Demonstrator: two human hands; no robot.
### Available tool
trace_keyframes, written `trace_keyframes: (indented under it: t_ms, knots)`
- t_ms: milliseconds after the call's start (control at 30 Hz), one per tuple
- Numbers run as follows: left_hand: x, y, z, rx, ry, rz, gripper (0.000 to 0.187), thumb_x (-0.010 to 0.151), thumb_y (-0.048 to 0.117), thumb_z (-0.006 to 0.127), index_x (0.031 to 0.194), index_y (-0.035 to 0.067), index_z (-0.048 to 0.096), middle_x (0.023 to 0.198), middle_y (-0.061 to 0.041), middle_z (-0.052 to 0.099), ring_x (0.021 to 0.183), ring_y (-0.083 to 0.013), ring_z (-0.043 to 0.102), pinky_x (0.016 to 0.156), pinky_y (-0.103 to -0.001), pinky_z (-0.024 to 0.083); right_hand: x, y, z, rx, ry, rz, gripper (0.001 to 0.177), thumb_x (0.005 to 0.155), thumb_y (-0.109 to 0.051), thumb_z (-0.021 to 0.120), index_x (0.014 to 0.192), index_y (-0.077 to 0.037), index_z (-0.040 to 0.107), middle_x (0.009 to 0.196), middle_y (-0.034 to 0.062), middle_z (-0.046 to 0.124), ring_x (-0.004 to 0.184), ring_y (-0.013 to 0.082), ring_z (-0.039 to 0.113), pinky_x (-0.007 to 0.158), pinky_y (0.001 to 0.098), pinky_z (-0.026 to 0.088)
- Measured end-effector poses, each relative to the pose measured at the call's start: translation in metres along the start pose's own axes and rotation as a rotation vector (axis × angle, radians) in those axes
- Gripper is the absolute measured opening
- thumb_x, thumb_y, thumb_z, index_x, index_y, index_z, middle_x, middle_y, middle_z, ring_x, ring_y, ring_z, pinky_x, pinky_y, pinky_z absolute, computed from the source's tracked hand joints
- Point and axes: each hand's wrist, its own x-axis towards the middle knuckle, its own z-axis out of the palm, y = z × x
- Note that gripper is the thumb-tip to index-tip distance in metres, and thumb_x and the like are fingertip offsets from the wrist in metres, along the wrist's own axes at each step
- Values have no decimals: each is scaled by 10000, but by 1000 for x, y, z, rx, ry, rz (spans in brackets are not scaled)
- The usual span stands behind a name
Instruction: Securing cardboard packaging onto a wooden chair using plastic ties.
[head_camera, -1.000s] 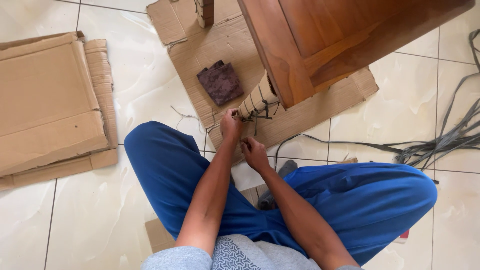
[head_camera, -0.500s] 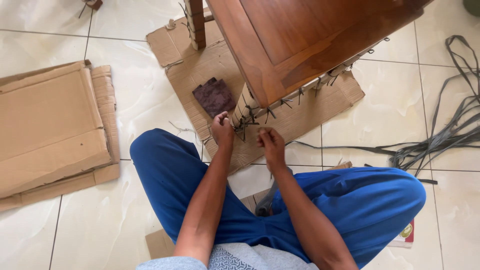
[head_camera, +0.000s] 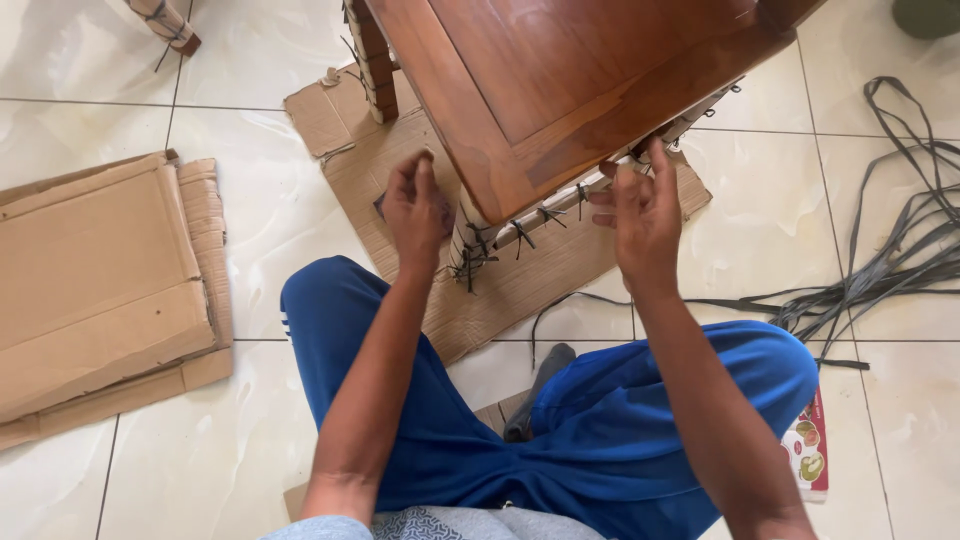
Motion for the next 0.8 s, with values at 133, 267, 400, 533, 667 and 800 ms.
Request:
trace_keyframes:
  t_ms: [133, 267, 400, 533, 667, 800]
  knots:
    - [26, 44, 18, 125, -125, 161, 555, 1061, 430, 595, 1434, 21, 612, 1226, -95, 670, 927, -146, 559, 811, -311, 498, 12, -9, 0, -17, -17, 122, 832, 1079, -447, 533, 1660, -33, 105, 1219, 124, 666, 1023, 177, 727, 758, 298, 655]
    - [46, 75, 37, 103, -197, -54, 979, 938, 618, 619, 1611, 24, 229, 1512, -178, 441, 1401, -289, 458, 1148, -431, 398, 14, -24, 15, -1, -41, 118, 923, 1031, -494, 571, 1652, -23, 77, 1412, 155, 537, 1103, 167, 690, 766, 285, 650]
    - [70, 74, 51, 67, -193, -160, 1065, 916, 544, 693, 1555, -20, 54, 1489, -251, 497, 1393, -302, 500, 1168, -427, 361, 17, -29, 28, 98, -54, 28, 963, 1015, -440, 635, 1649, -5, 55, 1522, 186, 447, 1134, 186, 562, 804, 289, 534]
    - [101, 74, 58, -222, -233, -150, 742, 947, 433, 690, 1438, -53, 419, 1341, -245, 578, 1214, -305, 654, 1038, -443, 550, 22, -26, 34, 183, -69, -99, 906, 1094, -390, 667, 1674, 21, 105, 1573, 231, 447, 1411, 242, 504, 1187, 324, 450]
    - [126, 78, 57, -470, -346, -202, 480, 1010, 360, 629, 1308, -14, 586, 1214, -160, 687, 1087, -240, 705, 957, -394, 604, 27, -38, 38, -21, 1, -90, 896, 1061, -355, 677, 1638, 23, 105, 1578, 232, 422, 1448, 283, 468, 1203, 366, 423]
    - [166, 72, 53, -535, -380, -232, 409, 1019, 319, 620, 1292, 15, 606, 1206, -134, 700, 1078, -236, 709, 977, -396, 595, 37, -25, 33, -63, 74, -23, 872, 1070, -329, 628, 1643, 3, 61, 1551, 241, 440, 1382, 288, 532, 1162, 377, 453]
